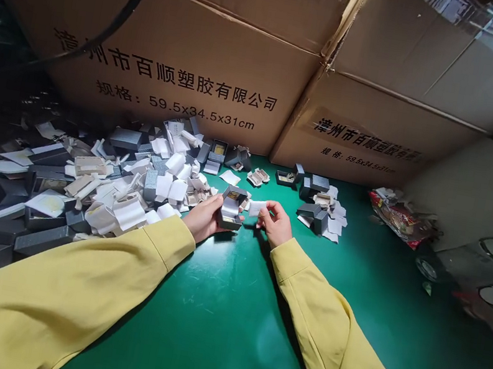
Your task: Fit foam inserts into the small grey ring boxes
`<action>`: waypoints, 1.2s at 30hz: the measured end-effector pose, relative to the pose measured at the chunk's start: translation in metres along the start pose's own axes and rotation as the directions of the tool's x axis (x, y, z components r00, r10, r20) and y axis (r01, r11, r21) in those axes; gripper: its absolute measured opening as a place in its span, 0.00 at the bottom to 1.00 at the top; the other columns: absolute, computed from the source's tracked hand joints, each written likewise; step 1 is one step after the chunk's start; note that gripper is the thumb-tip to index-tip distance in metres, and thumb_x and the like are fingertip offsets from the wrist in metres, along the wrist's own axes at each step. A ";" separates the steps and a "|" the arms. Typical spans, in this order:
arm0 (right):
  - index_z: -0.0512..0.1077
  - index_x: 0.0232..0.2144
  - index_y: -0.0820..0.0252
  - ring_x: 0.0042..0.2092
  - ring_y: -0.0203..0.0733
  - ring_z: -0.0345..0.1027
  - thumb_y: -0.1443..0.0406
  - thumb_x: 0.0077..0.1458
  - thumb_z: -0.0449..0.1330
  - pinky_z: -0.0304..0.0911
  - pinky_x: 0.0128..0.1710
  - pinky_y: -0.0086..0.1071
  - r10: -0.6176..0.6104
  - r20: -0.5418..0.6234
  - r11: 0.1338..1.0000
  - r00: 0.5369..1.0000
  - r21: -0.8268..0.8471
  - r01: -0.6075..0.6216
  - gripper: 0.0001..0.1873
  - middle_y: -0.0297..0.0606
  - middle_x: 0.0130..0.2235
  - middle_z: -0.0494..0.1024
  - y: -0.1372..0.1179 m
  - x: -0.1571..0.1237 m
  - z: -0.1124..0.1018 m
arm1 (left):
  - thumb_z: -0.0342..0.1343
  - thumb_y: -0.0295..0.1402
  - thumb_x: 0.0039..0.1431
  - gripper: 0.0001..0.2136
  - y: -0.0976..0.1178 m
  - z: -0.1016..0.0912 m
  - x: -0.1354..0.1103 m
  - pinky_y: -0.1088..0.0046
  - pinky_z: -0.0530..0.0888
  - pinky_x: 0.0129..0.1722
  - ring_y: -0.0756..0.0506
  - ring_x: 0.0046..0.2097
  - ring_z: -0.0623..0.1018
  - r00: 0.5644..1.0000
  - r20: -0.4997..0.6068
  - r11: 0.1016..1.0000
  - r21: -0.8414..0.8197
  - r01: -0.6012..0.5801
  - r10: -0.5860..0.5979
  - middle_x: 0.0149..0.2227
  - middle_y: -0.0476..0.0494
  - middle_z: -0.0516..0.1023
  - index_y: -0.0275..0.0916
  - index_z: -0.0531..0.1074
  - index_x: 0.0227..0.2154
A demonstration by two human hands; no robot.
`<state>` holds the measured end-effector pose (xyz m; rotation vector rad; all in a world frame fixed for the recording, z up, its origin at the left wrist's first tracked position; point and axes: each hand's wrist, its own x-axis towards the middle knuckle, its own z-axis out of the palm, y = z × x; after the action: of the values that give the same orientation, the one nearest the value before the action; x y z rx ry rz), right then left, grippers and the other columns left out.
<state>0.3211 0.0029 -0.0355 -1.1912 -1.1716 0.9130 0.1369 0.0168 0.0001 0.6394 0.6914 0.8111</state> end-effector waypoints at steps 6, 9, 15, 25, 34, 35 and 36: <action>0.61 0.34 0.55 0.23 0.30 0.64 0.53 0.55 0.52 0.63 0.21 0.27 -0.256 0.008 0.954 0.967 -0.157 0.254 0.12 0.32 0.31 0.70 -0.002 -0.009 0.004 | 0.41 0.35 0.63 0.14 -0.001 -0.002 0.001 0.57 0.75 0.38 0.42 0.38 0.78 1.000 0.003 1.000 -0.005 -0.027 0.027 0.40 0.37 0.75 0.38 0.60 0.49; 0.66 0.34 0.56 0.26 0.34 0.65 0.59 0.56 0.53 0.65 0.27 0.30 -0.427 0.076 0.825 0.901 -0.375 0.423 0.08 0.34 0.29 0.71 -0.006 -0.013 0.004 | 0.42 0.36 0.63 0.16 -0.002 -0.003 0.000 0.57 0.75 0.38 0.42 0.38 0.78 1.000 0.021 0.999 -0.035 -0.015 0.016 0.40 0.35 0.75 0.37 0.60 0.50; 0.71 0.40 0.55 0.35 0.40 0.64 0.69 0.54 0.52 0.65 0.32 0.34 -0.653 0.131 0.567 0.746 -0.568 0.597 0.12 0.40 0.33 0.72 -0.017 -0.013 0.003 | 0.44 0.35 0.61 0.18 -0.001 -0.001 -0.002 0.61 0.75 0.36 0.41 0.37 0.78 0.990 0.056 0.991 -0.032 0.128 -0.126 0.38 0.34 0.76 0.33 0.61 0.51; 0.70 0.33 0.57 0.33 0.40 0.67 0.71 0.51 0.56 0.66 0.33 0.37 -0.761 0.154 0.468 0.631 -0.543 0.697 0.07 0.37 0.30 0.76 -0.022 -0.015 0.005 | 0.51 0.35 0.58 0.13 -0.003 -0.005 -0.001 0.60 0.76 0.37 0.43 0.37 0.78 0.993 0.079 0.995 0.059 0.084 -0.088 0.38 0.38 0.76 0.37 0.66 0.44; 0.71 0.38 0.57 0.36 0.39 0.68 0.72 0.54 0.55 0.67 0.34 0.36 -0.814 0.176 0.403 0.554 -0.515 0.756 0.10 0.40 0.34 0.77 -0.025 -0.017 0.008 | 0.59 0.37 0.51 0.20 -0.004 -0.006 -0.003 0.65 0.76 0.36 0.46 0.36 0.78 0.983 0.167 0.992 0.110 0.056 -0.074 0.39 0.42 0.75 0.42 0.63 0.47; 0.71 0.39 0.57 0.36 0.39 0.68 0.72 0.54 0.55 0.67 0.34 0.36 -0.820 0.169 0.401 0.547 -0.514 0.759 0.11 0.40 0.34 0.77 -0.026 -0.017 0.009 | 0.59 0.37 0.51 0.20 -0.004 -0.006 -0.002 0.65 0.76 0.36 0.45 0.36 0.78 0.982 0.170 0.991 0.123 0.055 -0.076 0.39 0.42 0.75 0.41 0.63 0.47; 0.71 0.40 0.58 0.36 0.39 0.68 0.73 0.54 0.54 0.67 0.34 0.36 -0.822 0.161 0.404 0.545 -0.510 0.760 0.12 0.40 0.34 0.77 -0.026 -0.017 0.009 | 0.59 0.38 0.50 0.21 -0.004 -0.007 -0.001 0.65 0.76 0.36 0.45 0.37 0.78 0.982 0.171 0.989 0.134 0.055 -0.078 0.38 0.41 0.76 0.41 0.64 0.47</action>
<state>0.3074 -0.0160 -0.0133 -0.8704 -1.7279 -0.2684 0.1327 0.0151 -0.0069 0.7913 0.6036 0.6429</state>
